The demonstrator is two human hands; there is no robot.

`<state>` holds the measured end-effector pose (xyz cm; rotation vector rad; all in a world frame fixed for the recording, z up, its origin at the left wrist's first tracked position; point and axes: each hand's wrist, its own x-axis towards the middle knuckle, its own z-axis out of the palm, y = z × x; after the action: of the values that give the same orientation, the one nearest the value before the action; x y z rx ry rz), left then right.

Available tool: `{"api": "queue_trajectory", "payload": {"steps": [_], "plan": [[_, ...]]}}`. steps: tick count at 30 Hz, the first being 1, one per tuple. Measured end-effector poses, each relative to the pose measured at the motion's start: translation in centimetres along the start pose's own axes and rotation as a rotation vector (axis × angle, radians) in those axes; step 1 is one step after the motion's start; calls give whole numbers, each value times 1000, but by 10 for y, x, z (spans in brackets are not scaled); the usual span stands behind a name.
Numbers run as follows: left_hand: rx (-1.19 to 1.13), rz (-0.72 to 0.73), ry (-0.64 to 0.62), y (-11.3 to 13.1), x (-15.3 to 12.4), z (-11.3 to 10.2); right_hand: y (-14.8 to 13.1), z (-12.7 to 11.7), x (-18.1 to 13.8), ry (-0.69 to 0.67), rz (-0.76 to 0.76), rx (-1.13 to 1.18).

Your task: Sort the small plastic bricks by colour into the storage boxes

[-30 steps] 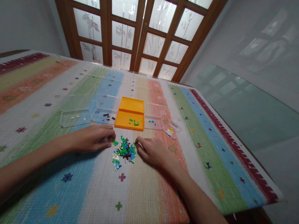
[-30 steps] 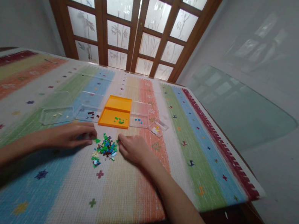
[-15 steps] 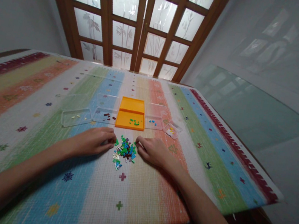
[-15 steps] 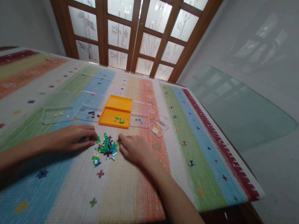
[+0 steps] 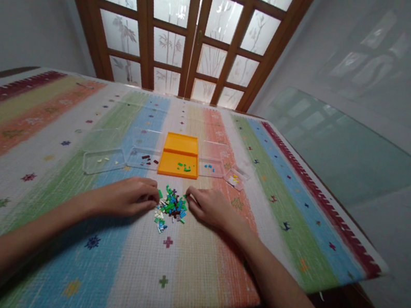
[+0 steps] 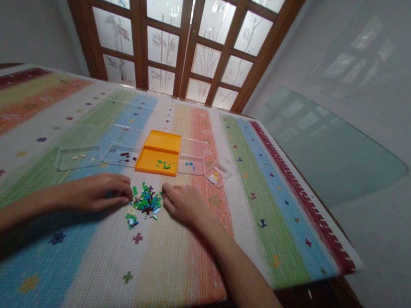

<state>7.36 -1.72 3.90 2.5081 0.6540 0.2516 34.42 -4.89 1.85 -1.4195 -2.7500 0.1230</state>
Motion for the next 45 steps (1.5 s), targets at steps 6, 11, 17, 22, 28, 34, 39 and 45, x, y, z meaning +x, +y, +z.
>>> {"api": "queue_trajectory", "payload": {"steps": [6, 11, 17, 22, 28, 34, 39, 45], "plan": [[77, 17, 183, -12, 0, 1, -1, 0, 0, -4, 5, 11], [36, 65, 121, -20, 2, 6, 1, 2, 0, 6, -4, 9], [50, 54, 118, -22, 1, 8, 0, 1, 1, 1, 1, 4], [75, 37, 96, -22, 1, 8, -1, 0, 1, -10, 9, -1], [97, 28, 95, -20, 0, 6, -1, -1, 0, -6, 5, 15], [88, 37, 91, -19, 0, 8, -1, -1, 0, -6, 2, 24], [104, 43, 86, -18, 1, 8, -1, -2, 0, 0, -1, 32], [119, 38, 86, -18, 1, 9, -1, -2, 1, 5, -7, 23]]}}
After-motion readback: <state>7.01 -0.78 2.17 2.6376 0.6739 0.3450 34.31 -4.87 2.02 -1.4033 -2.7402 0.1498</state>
